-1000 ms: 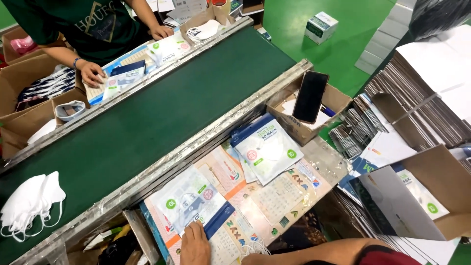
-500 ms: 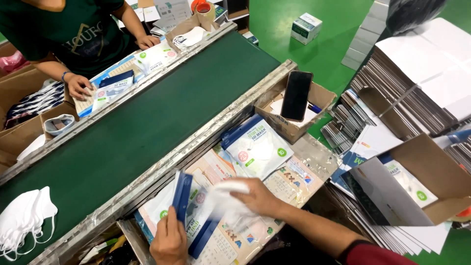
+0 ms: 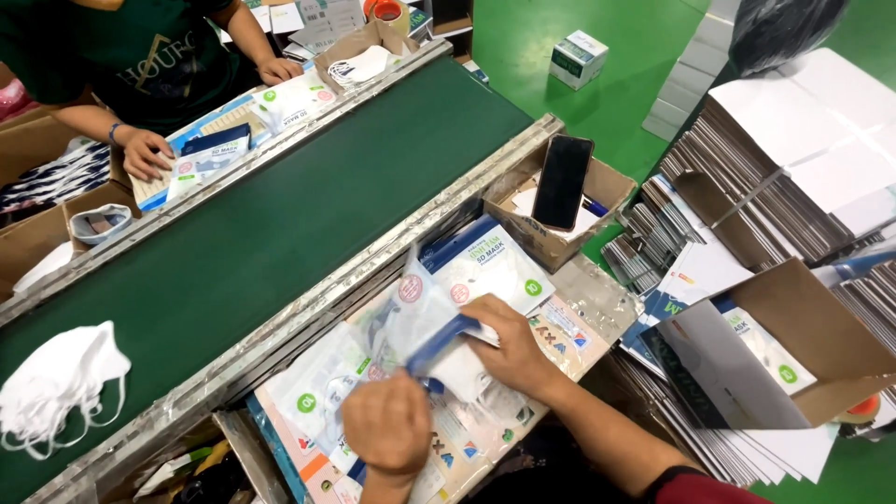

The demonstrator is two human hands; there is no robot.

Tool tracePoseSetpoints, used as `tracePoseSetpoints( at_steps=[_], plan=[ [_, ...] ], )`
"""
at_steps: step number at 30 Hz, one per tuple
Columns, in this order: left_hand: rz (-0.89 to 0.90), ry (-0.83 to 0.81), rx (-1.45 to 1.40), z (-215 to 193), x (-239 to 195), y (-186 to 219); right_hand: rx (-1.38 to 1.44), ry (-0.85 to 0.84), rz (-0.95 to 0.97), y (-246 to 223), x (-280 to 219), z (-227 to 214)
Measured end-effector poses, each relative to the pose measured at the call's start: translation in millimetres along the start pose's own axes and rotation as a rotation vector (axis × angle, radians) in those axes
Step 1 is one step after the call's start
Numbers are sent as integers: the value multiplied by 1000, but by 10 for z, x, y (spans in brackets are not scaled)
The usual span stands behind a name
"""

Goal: The recorder is packaging face masks into individual plastic bags and then into boxes, using a tape dispenser.

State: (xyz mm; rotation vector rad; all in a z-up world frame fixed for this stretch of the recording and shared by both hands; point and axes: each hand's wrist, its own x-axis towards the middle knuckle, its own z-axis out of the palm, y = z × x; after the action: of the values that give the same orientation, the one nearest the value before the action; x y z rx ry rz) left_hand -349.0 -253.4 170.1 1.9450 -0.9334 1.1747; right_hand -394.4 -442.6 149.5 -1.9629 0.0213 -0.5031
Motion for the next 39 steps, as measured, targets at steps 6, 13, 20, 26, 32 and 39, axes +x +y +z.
tracePoseSetpoints(
  at_steps=[6, 13, 20, 26, 32, 39],
  plan=[
    [181, -198, -268, 226, -331, 253, 397, -6, 91, 208, -118, -38],
    [-538, -75, -726, 245, -1313, 41, 814, -49, 35, 816, -253, -71],
    [-995, -75, -806, 144, -1104, -77, 677, -214, 254, -16, -186, 162],
    [-1833, -573, -577, -1, -1138, -1855, 793, -261, 308, 551, -396, 294],
    [-2665, -1473, 443, 1730, 579, -5867, 672, -194, -36, 260, -366, 246],
    [-2195, -1952, -185, 3211, 1416, -5786, 953, -209, 16, 233, -427, 446]
  ],
)
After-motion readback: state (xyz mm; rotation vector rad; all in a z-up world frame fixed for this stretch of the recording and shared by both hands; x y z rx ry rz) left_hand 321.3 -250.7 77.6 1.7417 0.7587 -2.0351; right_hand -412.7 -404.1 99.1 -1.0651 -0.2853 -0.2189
